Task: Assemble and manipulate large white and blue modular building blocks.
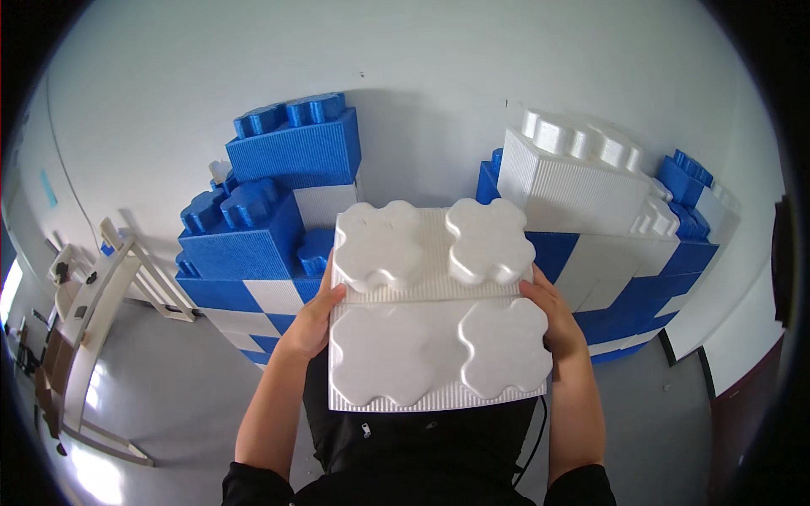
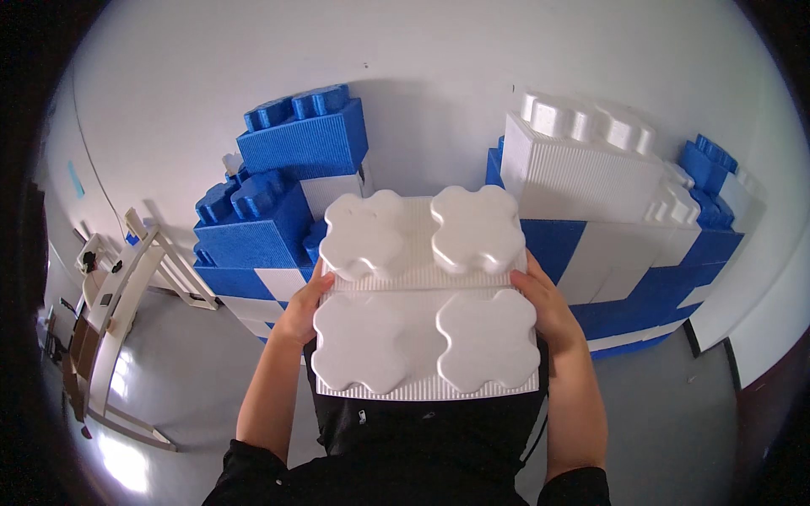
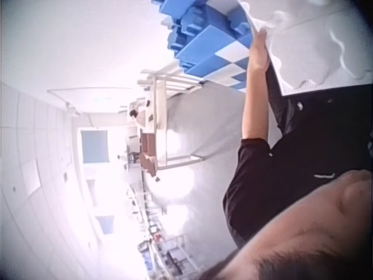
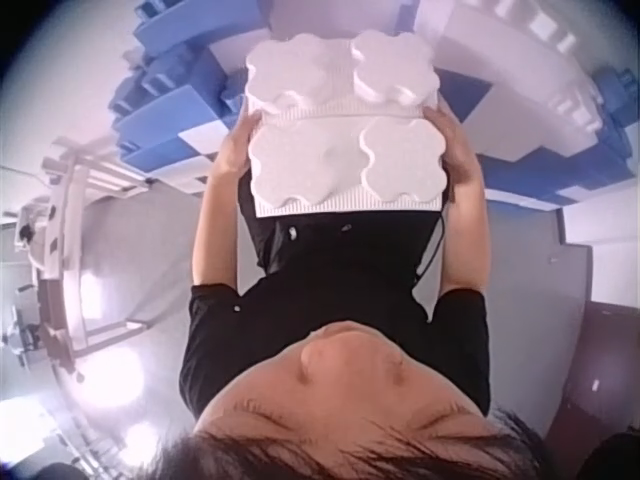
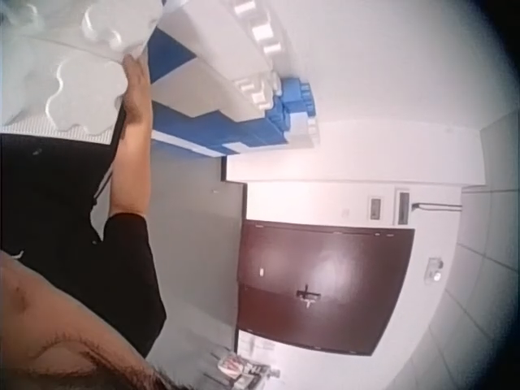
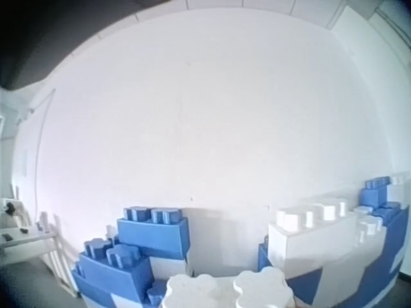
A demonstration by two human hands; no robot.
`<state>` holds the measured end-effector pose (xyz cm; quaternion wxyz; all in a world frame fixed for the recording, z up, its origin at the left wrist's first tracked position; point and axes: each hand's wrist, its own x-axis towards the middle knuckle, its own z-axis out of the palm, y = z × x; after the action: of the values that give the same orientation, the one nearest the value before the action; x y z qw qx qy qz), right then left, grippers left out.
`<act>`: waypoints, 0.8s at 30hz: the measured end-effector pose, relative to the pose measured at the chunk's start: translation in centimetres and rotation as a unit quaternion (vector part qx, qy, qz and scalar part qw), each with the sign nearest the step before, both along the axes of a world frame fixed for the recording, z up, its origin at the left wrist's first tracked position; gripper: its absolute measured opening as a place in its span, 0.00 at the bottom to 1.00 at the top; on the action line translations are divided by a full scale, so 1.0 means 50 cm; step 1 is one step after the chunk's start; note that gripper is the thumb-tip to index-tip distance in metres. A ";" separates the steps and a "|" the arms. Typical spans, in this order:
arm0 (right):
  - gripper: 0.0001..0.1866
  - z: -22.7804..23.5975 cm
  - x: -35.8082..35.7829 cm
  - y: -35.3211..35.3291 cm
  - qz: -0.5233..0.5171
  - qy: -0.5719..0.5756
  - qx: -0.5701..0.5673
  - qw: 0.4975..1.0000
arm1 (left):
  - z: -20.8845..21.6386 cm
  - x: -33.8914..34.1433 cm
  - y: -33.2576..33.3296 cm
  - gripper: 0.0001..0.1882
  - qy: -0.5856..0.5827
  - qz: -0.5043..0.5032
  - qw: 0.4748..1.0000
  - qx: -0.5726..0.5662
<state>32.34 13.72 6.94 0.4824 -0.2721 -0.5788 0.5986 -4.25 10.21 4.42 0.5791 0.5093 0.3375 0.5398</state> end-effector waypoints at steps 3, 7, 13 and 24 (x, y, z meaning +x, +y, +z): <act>0.36 -0.033 0.019 0.019 0.001 0.052 -0.072 0.996 | 0.027 0.012 0.006 0.42 0.061 -0.008 0.997 0.036; 0.36 -0.026 0.022 0.022 0.003 0.025 -0.087 0.996 | 0.030 0.028 -0.007 0.41 0.013 0.004 1.000 -0.004; 0.32 0.032 -0.014 0.006 -0.035 -0.028 -0.009 0.999 | 0.022 0.027 -0.024 0.37 -0.053 0.012 0.998 -0.009; 0.30 -0.002 0.005 0.006 -0.057 0.068 -0.077 0.993 | 0.042 0.072 -0.028 0.35 -0.038 0.053 0.998 0.024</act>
<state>32.59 14.00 6.83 0.5319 -0.2992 -0.4805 0.6298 -0.66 8.79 6.51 0.5493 0.4836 0.3289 0.5968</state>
